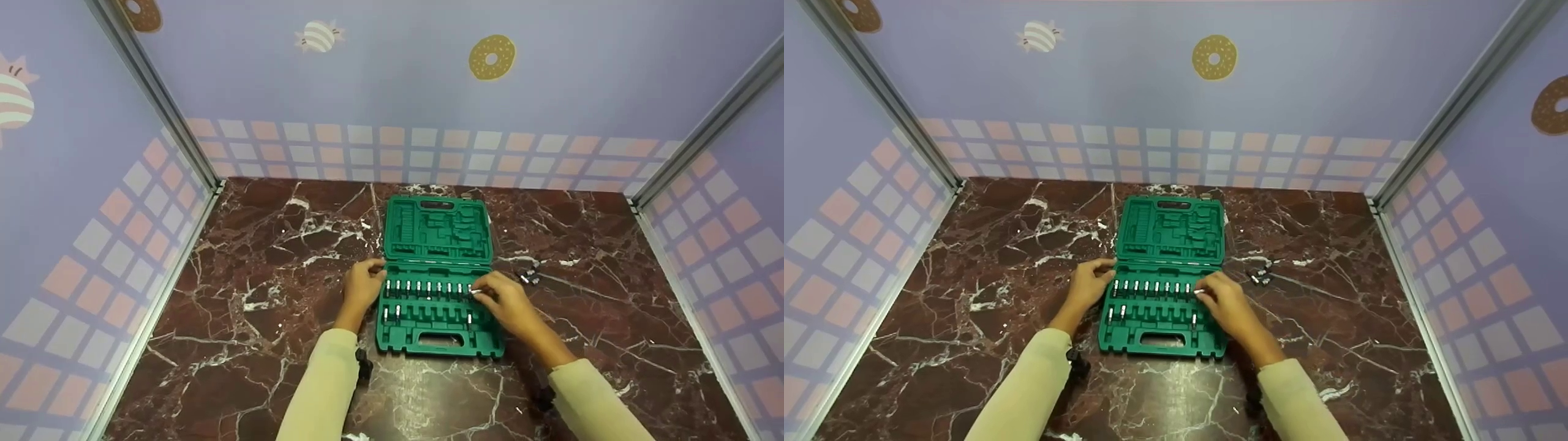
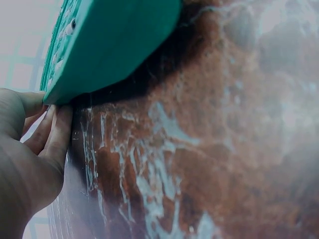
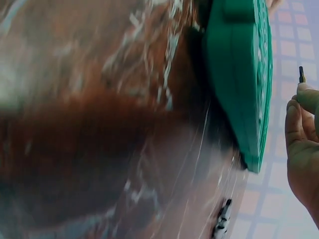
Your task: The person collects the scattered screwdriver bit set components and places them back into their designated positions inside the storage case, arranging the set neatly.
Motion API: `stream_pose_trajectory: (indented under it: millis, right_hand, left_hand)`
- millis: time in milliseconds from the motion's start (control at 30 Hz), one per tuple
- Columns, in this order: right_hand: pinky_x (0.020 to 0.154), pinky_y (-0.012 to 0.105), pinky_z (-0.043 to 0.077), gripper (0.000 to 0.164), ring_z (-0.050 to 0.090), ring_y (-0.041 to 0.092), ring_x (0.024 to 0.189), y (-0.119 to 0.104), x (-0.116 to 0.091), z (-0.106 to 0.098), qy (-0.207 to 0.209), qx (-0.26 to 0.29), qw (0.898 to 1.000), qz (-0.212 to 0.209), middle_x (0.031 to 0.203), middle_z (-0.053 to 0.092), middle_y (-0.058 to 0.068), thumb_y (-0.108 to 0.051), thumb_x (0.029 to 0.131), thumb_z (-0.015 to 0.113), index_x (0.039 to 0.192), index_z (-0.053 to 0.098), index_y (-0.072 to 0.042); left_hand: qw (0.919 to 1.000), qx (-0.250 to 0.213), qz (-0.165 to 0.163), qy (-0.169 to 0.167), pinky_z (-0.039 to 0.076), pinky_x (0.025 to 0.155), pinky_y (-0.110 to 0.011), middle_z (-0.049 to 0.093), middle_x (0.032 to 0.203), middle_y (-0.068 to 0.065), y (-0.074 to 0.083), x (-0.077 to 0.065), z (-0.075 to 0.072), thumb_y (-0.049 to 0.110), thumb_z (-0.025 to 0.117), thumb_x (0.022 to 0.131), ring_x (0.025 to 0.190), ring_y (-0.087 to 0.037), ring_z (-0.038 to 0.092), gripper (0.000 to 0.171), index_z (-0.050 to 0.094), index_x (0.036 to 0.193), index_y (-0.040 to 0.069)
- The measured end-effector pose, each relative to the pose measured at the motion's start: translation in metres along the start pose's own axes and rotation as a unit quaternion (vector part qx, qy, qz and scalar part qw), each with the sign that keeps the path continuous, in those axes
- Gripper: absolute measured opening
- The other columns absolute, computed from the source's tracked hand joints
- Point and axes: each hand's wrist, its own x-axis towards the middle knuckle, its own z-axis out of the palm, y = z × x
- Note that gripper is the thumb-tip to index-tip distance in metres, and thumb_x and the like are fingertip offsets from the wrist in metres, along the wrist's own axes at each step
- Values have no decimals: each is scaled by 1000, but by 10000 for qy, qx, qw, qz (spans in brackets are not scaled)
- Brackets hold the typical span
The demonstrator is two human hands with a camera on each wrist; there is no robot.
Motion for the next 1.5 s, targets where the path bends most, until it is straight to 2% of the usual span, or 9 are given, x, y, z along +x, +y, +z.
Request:
stream_pose_trajectory:
  millis: [133,367,567,700,1000,1300,1500]
  right_hand:
    - [69,30,56,16,65,13,81,-9,3,7,-247,141,9995,-147,99,69,2,-2,89,79,103,75,-9]
    - [76,32,60,17,69,16,88,-21,9,20,-627,291,9966,-459,103,70,2,-4,90,77,106,74,-8]
    - [79,33,60,16,70,16,91,-36,17,30,-999,420,9936,-328,103,70,1,-6,92,77,106,75,-13]
    - [81,32,61,15,71,17,93,-45,23,37,-1225,546,9906,-264,103,71,2,-4,92,75,106,75,-10]
    - [81,32,60,12,70,17,93,-56,30,54,-1704,397,9843,-236,104,72,4,-9,95,74,107,76,-10]
    - [80,34,60,11,71,18,92,-63,37,64,-1982,374,9794,-81,104,74,5,-8,96,73,106,76,-8]
    - [80,32,61,10,73,18,91,-66,40,70,-1985,462,9790,17,103,76,7,-5,94,75,104,73,-5]
  left_hand:
    - [10000,-45,-23,-1,59,83,-43,77,104,-6,-1,0,1,11,73,97,97,-25,72,20,79,116,12]
    - [10000,-6,-61,-30,59,84,-43,77,105,-6,0,0,1,12,73,97,97,-24,72,21,79,117,13]
    - [10000,-3,-72,-45,58,83,-43,77,104,-6,-1,1,0,12,73,97,95,-24,71,21,79,118,14]
    - [10000,-21,-62,-69,58,84,-43,77,106,-6,-1,1,-1,12,73,97,96,-24,71,21,78,118,14]
    - [9999,-159,33,-22,59,86,-43,78,105,-8,-1,2,1,10,73,96,97,-26,73,20,79,116,10]
    - [10000,-84,14,-43,58,86,-44,78,104,-8,-1,2,0,11,73,97,97,-26,72,21,79,116,11]
    - [9999,-118,9,-21,59,85,-44,78,103,-8,0,2,0,10,73,96,96,-26,73,20,79,116,11]
